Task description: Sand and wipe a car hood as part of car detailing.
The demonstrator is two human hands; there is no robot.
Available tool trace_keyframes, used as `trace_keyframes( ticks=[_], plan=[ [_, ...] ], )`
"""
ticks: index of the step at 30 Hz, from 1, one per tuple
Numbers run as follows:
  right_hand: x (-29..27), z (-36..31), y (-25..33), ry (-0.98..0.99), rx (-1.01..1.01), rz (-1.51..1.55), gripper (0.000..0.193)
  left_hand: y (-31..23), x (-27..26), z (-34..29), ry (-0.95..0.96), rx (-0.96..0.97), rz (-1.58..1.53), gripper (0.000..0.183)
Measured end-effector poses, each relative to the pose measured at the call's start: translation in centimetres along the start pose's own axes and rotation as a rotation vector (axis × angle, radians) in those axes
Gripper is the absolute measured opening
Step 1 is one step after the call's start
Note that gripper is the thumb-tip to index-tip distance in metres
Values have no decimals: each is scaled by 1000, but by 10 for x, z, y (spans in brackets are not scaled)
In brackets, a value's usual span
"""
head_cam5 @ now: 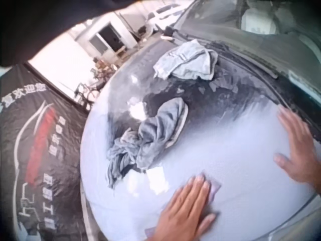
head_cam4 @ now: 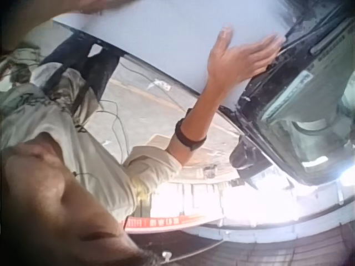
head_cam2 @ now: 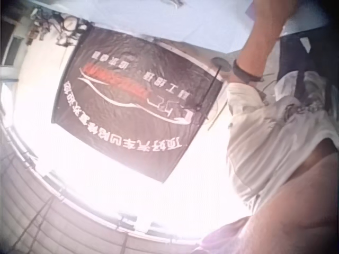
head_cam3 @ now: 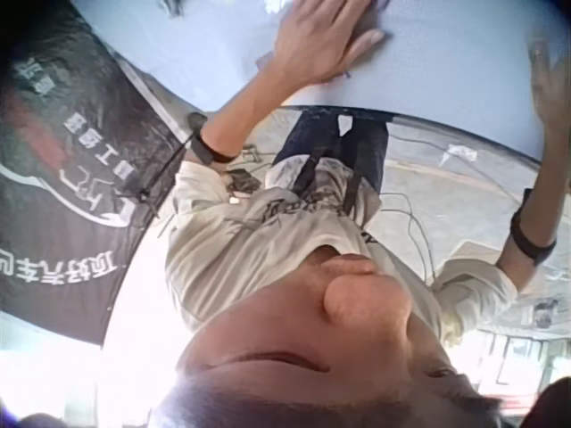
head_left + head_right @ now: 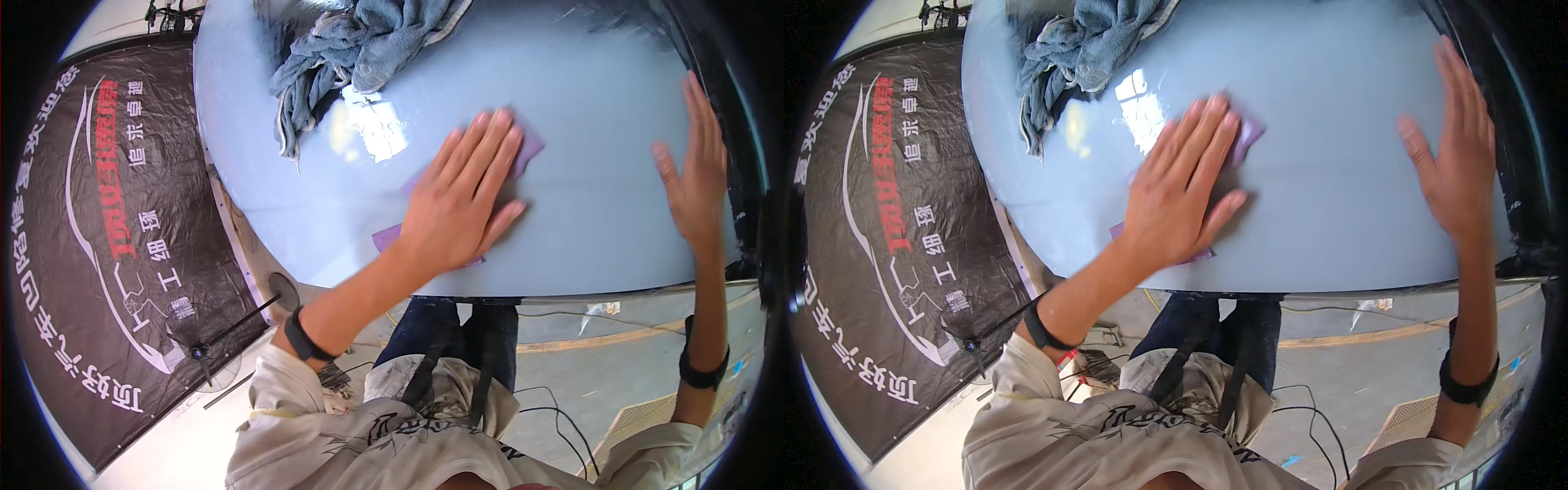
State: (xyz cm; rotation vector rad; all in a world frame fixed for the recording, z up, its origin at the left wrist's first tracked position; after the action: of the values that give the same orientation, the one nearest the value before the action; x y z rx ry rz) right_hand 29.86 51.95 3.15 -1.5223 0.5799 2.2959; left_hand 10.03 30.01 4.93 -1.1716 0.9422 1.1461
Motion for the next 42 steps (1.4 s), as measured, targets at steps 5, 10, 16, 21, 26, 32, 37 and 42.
trace_keyframes(
  ticks=[5,10,16,21,26,32,37,42],
  plan=[
    [-4,5,0,-5,7,-44,75,3,1,4,21,-22,4,73],
    [2,7,2,11,-12,-15,75,12,-6,9,-82,3,-30,73],
    [-8,7,10,17,-77,-87,74,63,-22,-52,55,66,57,75],
    [21,6,130,352,-256,250,79,90,-32,-60,-28,36,44,73],
    [36,59,210,345,-329,321,86,89,-35,-59,4,84,-7,74],
    [38,40,216,383,-303,322,87,93,-36,-73,51,176,73,71],
    [29,22,212,377,-266,303,86,91,-37,-78,-5,154,103,65],
    [26,27,213,350,-274,273,84,92,-35,-77,-47,158,133,63]
  ],
)
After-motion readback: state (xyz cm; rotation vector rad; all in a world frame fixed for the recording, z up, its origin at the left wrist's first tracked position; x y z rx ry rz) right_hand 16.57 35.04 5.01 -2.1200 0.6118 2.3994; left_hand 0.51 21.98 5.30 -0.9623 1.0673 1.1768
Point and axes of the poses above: each hand's wrist, its own z-axis towards the middle knuckle, its own x-axis out of the palm, y = z × x, the point moved 9 cm from there along z, towards the middle knuckle, and after that the axes turned 9 degrees about z, right-handed, at the moved point
